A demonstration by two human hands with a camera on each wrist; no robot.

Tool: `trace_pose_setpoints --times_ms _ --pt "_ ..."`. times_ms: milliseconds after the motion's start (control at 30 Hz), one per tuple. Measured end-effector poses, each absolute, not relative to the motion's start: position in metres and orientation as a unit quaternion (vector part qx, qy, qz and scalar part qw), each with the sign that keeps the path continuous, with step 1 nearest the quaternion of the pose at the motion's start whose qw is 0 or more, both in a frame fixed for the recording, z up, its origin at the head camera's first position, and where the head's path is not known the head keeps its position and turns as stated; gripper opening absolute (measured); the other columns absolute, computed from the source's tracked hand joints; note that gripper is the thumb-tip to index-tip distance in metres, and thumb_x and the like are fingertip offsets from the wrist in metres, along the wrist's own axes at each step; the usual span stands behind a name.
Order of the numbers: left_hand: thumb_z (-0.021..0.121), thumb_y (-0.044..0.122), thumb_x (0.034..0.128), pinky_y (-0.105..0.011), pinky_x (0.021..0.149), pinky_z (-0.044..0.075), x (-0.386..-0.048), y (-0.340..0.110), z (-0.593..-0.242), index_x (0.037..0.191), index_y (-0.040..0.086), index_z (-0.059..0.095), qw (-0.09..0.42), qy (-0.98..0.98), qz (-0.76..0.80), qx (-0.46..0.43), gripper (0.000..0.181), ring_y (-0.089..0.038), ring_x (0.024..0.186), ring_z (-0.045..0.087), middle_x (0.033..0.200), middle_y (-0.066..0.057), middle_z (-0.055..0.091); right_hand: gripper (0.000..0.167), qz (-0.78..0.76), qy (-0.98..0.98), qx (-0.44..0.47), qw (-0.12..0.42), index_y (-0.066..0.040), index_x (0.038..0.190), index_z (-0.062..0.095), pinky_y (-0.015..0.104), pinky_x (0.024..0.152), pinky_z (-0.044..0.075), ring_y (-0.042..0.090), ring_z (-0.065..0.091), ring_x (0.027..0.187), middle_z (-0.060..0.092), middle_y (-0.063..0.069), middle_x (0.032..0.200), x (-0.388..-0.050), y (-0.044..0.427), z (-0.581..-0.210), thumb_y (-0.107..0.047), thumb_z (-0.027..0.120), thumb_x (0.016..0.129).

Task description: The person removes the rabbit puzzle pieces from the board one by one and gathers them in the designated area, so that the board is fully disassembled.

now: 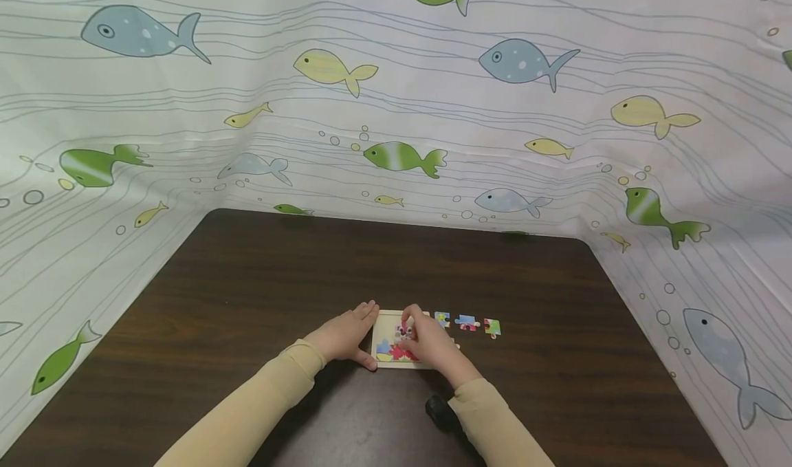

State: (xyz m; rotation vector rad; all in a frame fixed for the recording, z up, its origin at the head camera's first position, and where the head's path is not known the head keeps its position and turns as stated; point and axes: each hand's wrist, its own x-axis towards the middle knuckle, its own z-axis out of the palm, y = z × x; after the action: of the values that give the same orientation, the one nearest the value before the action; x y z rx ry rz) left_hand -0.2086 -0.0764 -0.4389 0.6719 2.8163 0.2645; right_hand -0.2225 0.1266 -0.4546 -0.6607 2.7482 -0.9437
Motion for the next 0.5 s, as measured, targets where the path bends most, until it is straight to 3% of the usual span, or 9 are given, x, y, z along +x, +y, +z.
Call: trace_pose_setpoints --times_ms 267,500 --pt "0.077 0.057 0.067 -0.041 0.112 0.032 -0.2083 -0.0761 -0.44 0.145 -0.005 0.031 0.116 0.963 0.087 0.228 0.11 -0.029 0.141 0.028 0.152 -0.019 0.029 0.022 -0.334 0.916 -0.203 0.089 -0.012 0.107 0.05 0.024 0.046 0.038 0.011 0.045 0.051 0.05 0.0 0.067 -0.2259 0.1268 -0.4576 -0.011 0.064 0.09" --pt "0.077 0.057 0.0669 -0.041 0.112 0.032 -0.2082 -0.0758 -0.4408 0.146 -0.004 0.031 0.116 0.963 0.083 0.227 0.11 -0.029 0.141 0.028 0.153 -0.018 0.029 0.019 -0.341 0.916 -0.192 0.089 -0.013 0.104 0.05 0.024 0.046 0.039 0.012 0.046 0.052 0.05 0.0 0.068 -0.2263 0.1264 -0.4586 -0.01 0.063 0.091"
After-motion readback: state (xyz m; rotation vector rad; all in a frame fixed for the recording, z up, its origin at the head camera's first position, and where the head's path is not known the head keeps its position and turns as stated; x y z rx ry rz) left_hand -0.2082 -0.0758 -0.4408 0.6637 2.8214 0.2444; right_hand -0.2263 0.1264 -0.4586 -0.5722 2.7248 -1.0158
